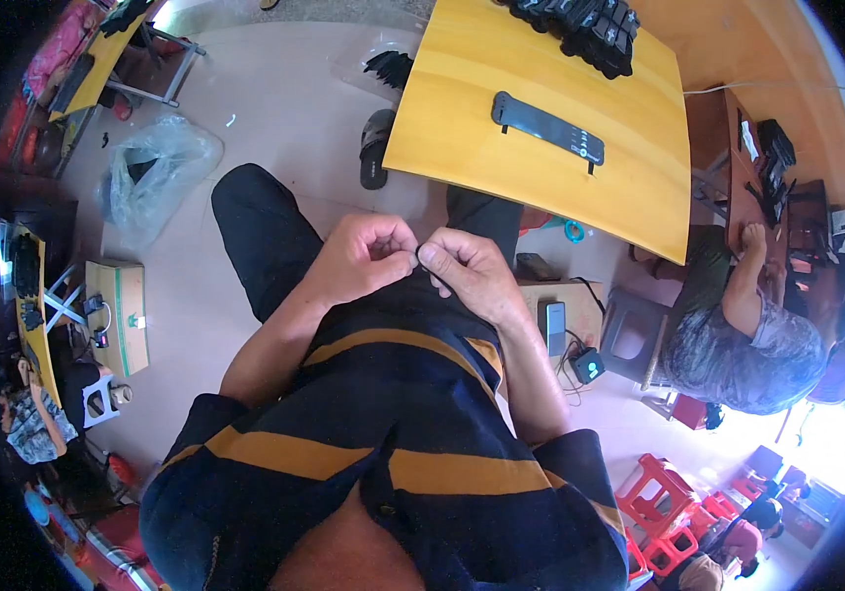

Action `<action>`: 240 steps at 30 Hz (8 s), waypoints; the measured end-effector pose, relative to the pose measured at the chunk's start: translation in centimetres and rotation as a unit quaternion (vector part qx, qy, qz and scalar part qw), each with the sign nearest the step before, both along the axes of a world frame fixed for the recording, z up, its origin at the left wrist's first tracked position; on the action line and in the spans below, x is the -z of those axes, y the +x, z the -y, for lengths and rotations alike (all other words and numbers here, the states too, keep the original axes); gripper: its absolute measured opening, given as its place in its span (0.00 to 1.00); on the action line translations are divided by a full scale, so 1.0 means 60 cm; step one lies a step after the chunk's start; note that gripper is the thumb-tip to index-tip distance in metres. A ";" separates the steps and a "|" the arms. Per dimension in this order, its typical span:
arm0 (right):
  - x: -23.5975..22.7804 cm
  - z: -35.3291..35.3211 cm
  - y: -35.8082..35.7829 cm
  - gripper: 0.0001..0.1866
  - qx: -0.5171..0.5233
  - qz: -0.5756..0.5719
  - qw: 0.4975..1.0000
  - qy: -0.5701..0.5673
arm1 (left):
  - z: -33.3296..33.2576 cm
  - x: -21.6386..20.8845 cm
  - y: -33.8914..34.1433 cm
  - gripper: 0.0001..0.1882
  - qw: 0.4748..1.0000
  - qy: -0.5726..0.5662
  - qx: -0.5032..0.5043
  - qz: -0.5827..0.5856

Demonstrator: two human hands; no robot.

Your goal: The recorder is measuring and inspecting black textile straps against a marked template on a wooden table.

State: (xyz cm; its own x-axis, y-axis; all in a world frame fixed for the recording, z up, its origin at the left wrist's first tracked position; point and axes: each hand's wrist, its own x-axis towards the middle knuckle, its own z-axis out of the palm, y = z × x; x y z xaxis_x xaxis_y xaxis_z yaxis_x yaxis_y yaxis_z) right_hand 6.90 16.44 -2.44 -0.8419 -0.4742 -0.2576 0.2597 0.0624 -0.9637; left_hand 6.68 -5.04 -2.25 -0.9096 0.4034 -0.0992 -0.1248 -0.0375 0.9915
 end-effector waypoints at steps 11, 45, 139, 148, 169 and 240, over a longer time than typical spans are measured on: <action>-0.008 0.015 -0.007 0.19 -0.007 0.051 0.997 -0.055 | 0.011 0.010 -0.007 0.02 0.995 0.089 0.017 0.051; 0.014 0.008 0.003 0.14 0.064 -0.144 0.986 0.044 | -0.028 0.038 -0.004 0.04 0.999 0.029 -0.031 0.030; 0.016 -0.003 -0.007 0.17 0.114 -0.185 0.976 -0.006 | -0.063 0.016 -0.007 0.07 0.989 0.073 -0.099 -0.077; 0.091 -0.145 0.031 0.18 0.352 -0.041 0.932 -0.077 | 0.139 0.065 -0.090 0.07 0.864 0.343 -0.359 0.080; 0.129 -0.155 0.029 0.18 0.189 0.002 0.978 -0.086 | 0.048 -0.111 -0.353 0.06 0.953 0.150 -0.210 -0.157; -0.014 -0.032 0.058 0.14 0.225 -0.338 0.898 0.167 | -0.066 -0.021 -0.015 0.03 0.979 -0.105 -0.009 -0.174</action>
State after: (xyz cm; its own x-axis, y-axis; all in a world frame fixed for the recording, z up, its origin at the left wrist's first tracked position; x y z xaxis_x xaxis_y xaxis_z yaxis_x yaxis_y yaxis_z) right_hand 10.40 18.38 -1.60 -0.9467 -0.0384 0.3198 -0.3064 0.4136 -0.8574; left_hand 5.76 -1.06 -0.98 -0.9101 0.3901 0.1396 0.2215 0.1733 0.9597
